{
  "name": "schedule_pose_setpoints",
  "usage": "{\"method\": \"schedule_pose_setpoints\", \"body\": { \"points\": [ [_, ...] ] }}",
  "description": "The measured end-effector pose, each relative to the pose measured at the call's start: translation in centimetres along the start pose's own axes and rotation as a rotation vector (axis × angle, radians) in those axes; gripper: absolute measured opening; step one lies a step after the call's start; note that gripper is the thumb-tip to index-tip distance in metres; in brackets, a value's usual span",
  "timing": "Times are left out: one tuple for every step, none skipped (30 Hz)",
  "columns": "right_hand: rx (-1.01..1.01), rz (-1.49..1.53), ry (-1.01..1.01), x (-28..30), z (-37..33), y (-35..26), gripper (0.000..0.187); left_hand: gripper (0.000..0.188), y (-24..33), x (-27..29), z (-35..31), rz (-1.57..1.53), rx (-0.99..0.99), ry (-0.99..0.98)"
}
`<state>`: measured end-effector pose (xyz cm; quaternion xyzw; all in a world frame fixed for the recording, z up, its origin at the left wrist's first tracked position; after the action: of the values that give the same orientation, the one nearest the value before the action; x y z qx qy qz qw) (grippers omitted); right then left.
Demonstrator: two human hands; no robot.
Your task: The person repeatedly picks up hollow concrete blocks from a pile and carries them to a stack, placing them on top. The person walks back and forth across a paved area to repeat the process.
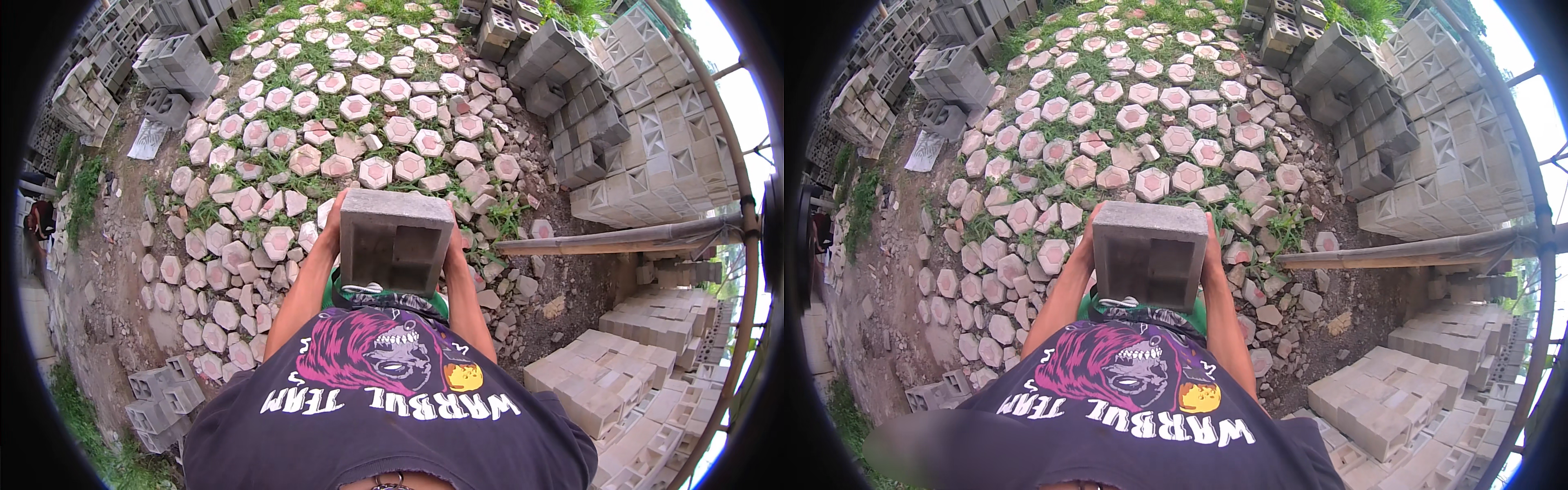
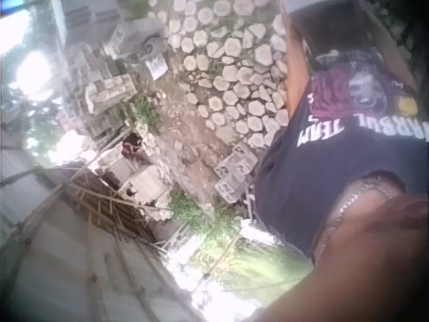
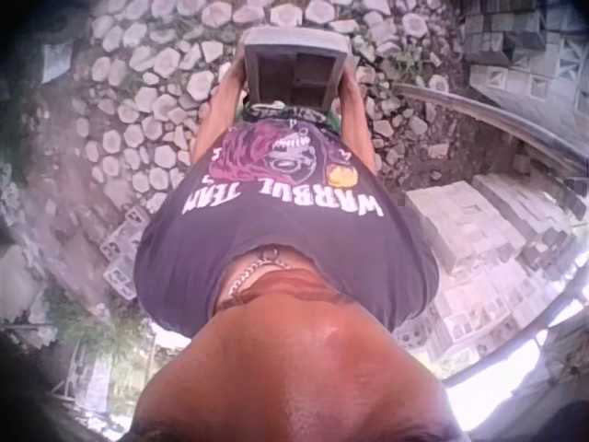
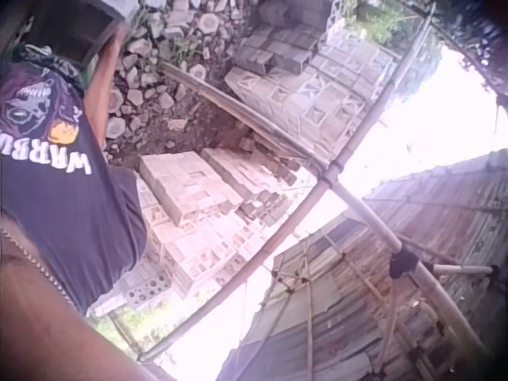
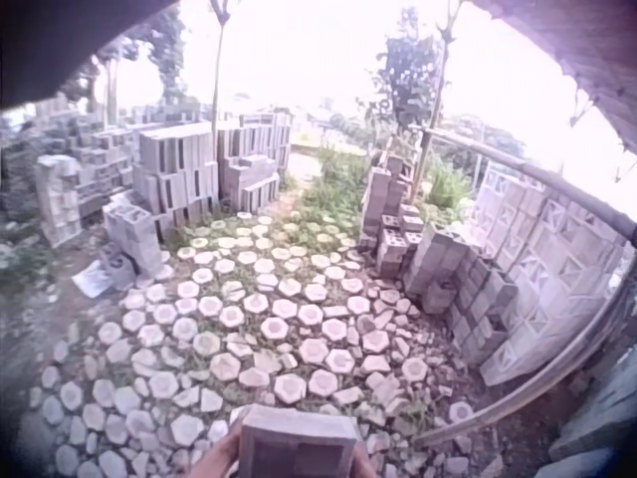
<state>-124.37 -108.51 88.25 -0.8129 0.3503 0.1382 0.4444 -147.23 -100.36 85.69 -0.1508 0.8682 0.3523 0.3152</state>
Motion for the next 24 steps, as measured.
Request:
{"method": "schedule_pose_setpoints", "body": {
  "points": [
    [-0.018, 0.011, -0.015, 0.7, 0.8, -0.6, 0.058, 0.043, 0.1, -0.7, 0.2, 0.0, -0.008, 0.018],
    [-0.011, 0.016, -0.023, 1.3, 1.4, -1.0, 0.058, 0.043, 0.1, -1.3, 0.4, 0.002, -0.016, 0.034],
    [0.002, 0.018, -0.032, 1.7, 2.1, -1.4, 0.058, 0.043, 0.2, -2.0, 0.7, 0.002, -0.025, 0.045],
    [0.008, 0.021, -0.038, 2.3, 2.9, -1.6, 0.058, 0.044, 0.3, -2.7, 0.8, -0.009, -0.028, 0.063],
    [0.027, 0.004, -0.052, 3.0, 4.0, -1.9, 0.057, 0.045, 0.4, -3.3, 0.9, -0.019, -0.029, 0.079],
    [0.007, -0.006, -0.041, 3.3, 4.4, -2.2, 0.057, 0.045, 0.4, -3.7, 1.1, -0.03, -0.024, 0.099],
    [-0.012, -0.014, -0.028, 3.5, 4.8, -2.6, 0.057, 0.048, 0.4, -3.4, 1.9, -0.026, -0.026, 0.1],
    [-0.028, -0.021, -0.012, 3.7, 5.2, -2.9, 0.057, 0.048, 0.4, -3.6, 2.5, -0.028, -0.005, 0.072],
    [-0.03, -0.006, -0.013, 3.8, 5.9, -3.3, 0.058, 0.049, 0.8, -4.1, 3.2, -0.029, 0.011, 0.043],
    [-0.029, 0.012, -0.012, 4.0, 6.6, -3.6, 0.058, 0.049, 1.2, -4.7, 4.0, -0.027, 0.031, 0.011],
    [-0.025, 0.032, -0.008, 4.2, 7.1, -4.0, 0.058, 0.048, 1.5, -5.5, 4.9, -0.036, 0.054, 0.012],
    [-0.023, 0.045, -0.007, 4.2, 7.5, -4.7, 0.059, 0.046, 1.8, -6.5, 5.9, -0.046, 0.076, 0.013],
    [-0.018, 0.06, -0.003, 4.1, 7.8, -5.4, 0.059, 0.045, 2.2, -7.2, 7.0, -0.052, 0.101, 0.011],
    [-0.01, 0.078, 0.004, 4.1, 8.3, -6.2, 0.059, 0.047, 2.4, -7.5, 8.6, -0.009, 0.103, -0.006],
    [0.01, 0.092, 0.023, 4.2, 9.0, -6.9, 0.059, 0.05, 2.6, -7.8, 10.4, 0.035, 0.102, -0.027],
    [0.032, 0.107, 0.045, 4.2, 9.7, -7.7, 0.06, 0.052, 2.9, -8.0, 12.3, 0.081, 0.103, -0.052],
    [0.052, 0.123, 0.068, 4.3, 10.6, -8.4, 0.06, 0.054, 3.6, -9.1, 13.5, 0.115, 0.097, -0.021],
    [0.078, 0.154, 0.077, 4.6, 11.8, -9.0, 0.06, 0.053, 4.2, -9.9, 15.4, 0.146, 0.116, -0.045],
    [0.103, 0.185, 0.087, 5.1, 13.1, -9.6, 0.06, 0.053, 4.9, -10.9, 17.4, 0.178, 0.135, -0.069],
    [0.139, 0.22, 0.104, 5.5, 14.3, -10.4, 0.06, 0.052, 5.7, -12.0, 19.7, 0.214, 0.16, -0.103],
    [0.138, 0.242, 0.122, 4.3, 14.8, -12.1, 0.061, 0.052, 6.7, -12.6, 21.9, 0.247, 0.181, -0.127],
    [0.165, 0.275, 0.131, 4.0, 15.8, -13.0, 0.06, 0.051, 7.8, -13.6, 23.8, 0.272, 0.207, -0.149],
    [0.191, 0.307, 0.139, 3.7, 16.9, -13.8, 0.06, 0.05, 9.0, -14.6, 25.7, 0.295, 0.231, -0.169],
    [0.227, 0.336, 0.143, 3.4, 18.0, -15.0, 0.06, 0.049, 10.1, -15.9, 28.0, 0.32, 0.251, -0.198]
  ]
}}
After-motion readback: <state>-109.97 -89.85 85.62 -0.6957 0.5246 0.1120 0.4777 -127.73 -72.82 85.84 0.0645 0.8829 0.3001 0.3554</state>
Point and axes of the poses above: each hand's wrist, its own z-axis towards the middle knuckle, its own x-axis out of the back of the hand, y = z × x, the point moved 1 cm from there along z, towards the middle knuckle, and after that the axes turned 1 degree about x, right-handed, at the moved point
